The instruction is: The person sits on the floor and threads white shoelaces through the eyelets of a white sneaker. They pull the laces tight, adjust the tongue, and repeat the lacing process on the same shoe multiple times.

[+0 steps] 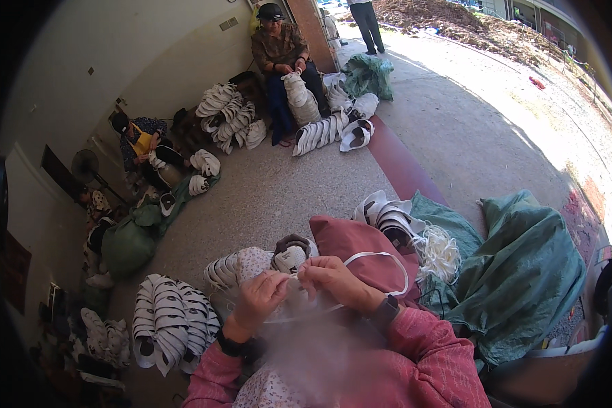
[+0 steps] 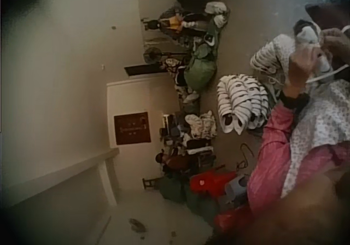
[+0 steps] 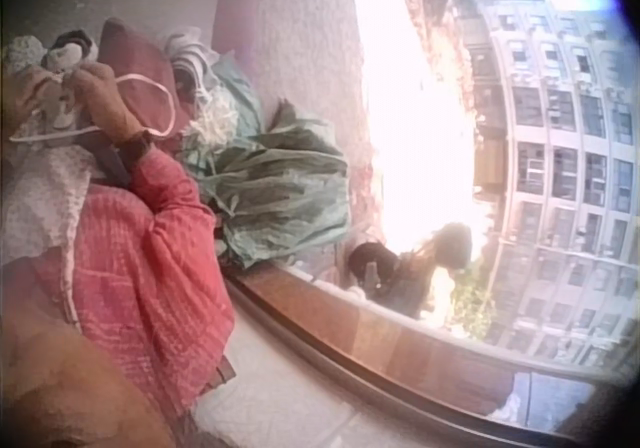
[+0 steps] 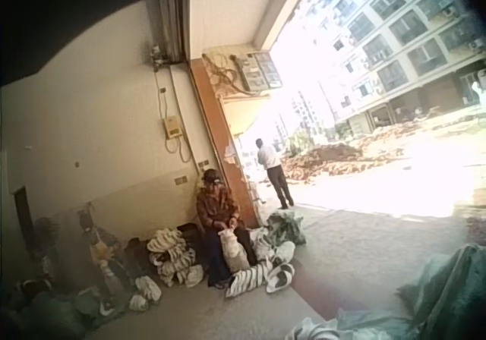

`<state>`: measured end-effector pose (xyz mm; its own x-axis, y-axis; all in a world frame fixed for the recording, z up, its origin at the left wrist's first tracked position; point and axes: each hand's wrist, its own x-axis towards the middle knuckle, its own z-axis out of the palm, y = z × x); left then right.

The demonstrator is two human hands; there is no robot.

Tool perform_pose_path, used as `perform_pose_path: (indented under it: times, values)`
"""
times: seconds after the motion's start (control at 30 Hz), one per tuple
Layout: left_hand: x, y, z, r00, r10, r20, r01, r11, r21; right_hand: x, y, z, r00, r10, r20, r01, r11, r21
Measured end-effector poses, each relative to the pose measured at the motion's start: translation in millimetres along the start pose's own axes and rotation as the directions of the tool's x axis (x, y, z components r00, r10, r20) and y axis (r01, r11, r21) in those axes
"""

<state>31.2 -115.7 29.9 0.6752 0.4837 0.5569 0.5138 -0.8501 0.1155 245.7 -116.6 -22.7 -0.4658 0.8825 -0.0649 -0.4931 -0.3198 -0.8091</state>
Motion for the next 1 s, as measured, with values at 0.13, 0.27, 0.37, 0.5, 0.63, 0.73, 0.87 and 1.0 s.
perform_pose_path:
  times: [0.13, 0.27, 0.37, 0.5, 0.63, 0.73, 0.87, 1.0]
  values:
    - [-4.4, -0.1, 4.3, 1.000, 0.008, 0.003, -0.008, 1.000, 0.020, -0.3, -4.9, 4.6, 0.997, -0.027, -0.079, 0.001, 0.951, -0.310]
    - [-5.3, 1.1, 9.6, 0.999, 0.009, 0.048, -0.008, 1.000, -0.010, -6.2, -21.7, 15.1, 0.997, 0.074, -0.021, -0.077, 0.972, -0.224]
    - [-0.7, 1.5, 5.9, 0.997, 0.025, 0.076, -0.025, 1.000, 0.008, -9.3, -27.7, 18.1, 0.996, 0.079, -0.048, -0.091, 0.943, -0.321]
    - [-0.8, 2.0, 4.6, 0.998, 0.037, 0.060, -0.039, 0.999, 0.034, -6.1, -21.9, 16.0, 0.997, -0.064, -0.048, 0.030, 0.856, -0.516]
    - [2.3, 6.0, 1.1, 0.997, 0.041, 0.069, -0.046, 0.996, 0.077, -12.8, -31.9, 28.0, 0.998, -0.006, -0.063, -0.022, 0.896, -0.444]
    - [4.4, 3.3, -9.9, 0.989, -0.119, 0.087, 0.127, 0.987, -0.093, -11.8, -35.1, 21.8, 0.980, 0.146, -0.133, -0.186, 0.909, -0.374]
    - [-4.8, 8.5, -11.6, 0.713, -0.622, 0.325, 0.653, 0.419, -0.631, -8.4, -28.2, 25.4, 0.999, 0.044, -0.029, -0.052, 0.887, -0.459]
    - [2.9, 13.2, -16.9, 0.642, -0.674, 0.366, 0.426, -0.083, -0.901, -8.7, -29.5, 22.4, 0.989, 0.070, 0.128, -0.018, 0.929, -0.370]
